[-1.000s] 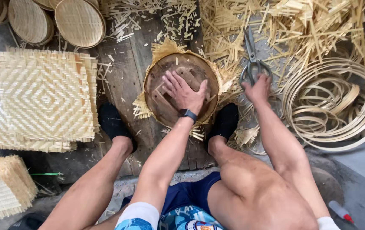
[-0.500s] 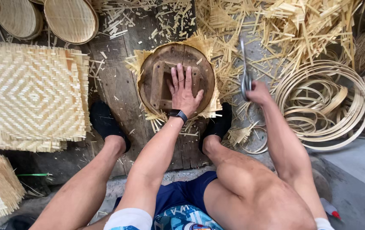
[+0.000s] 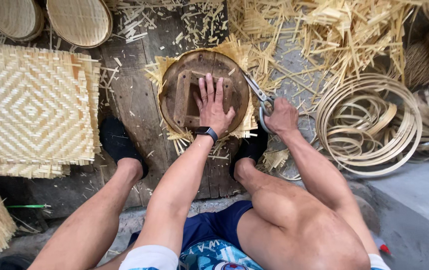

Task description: The person sits on the floor and repeatedly places a circular bamboo frame over a square woven mat, then uses shears to trim the excess weave around the frame's edge. The person flips the frame and trims the other side, then sets the finished piece aside and repeats the process with new mats.

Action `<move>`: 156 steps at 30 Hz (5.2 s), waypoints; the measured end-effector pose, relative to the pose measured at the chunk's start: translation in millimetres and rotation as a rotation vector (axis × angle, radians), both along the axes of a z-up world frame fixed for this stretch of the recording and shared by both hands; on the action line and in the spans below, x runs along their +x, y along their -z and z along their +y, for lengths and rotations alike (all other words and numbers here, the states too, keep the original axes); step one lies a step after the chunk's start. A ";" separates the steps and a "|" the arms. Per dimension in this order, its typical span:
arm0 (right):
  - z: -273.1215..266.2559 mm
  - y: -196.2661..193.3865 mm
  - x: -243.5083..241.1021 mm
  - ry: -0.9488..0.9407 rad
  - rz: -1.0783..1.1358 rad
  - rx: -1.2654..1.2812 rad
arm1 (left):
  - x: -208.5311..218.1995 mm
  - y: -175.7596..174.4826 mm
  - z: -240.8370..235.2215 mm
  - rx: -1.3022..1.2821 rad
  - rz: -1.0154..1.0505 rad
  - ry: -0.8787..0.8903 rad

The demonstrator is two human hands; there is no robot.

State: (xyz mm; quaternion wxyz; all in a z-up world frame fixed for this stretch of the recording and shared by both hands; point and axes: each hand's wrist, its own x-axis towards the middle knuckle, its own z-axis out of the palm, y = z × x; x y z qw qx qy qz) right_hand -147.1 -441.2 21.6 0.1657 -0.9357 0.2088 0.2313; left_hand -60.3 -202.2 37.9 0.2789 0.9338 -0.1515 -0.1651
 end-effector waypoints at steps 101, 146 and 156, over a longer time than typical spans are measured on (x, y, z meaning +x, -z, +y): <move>-8.8 11.2 87.0 -0.521 0.053 -0.091 | -10.1 -22.6 84.2 0.342 0.025 0.753; -26.9 50.0 59.9 -0.496 -0.237 -0.135 | -17.8 -34.0 77.0 -0.071 0.180 0.468; -11.3 62.8 76.8 0.106 -0.248 0.848 | 0.4 -51.1 83.2 0.042 0.210 0.638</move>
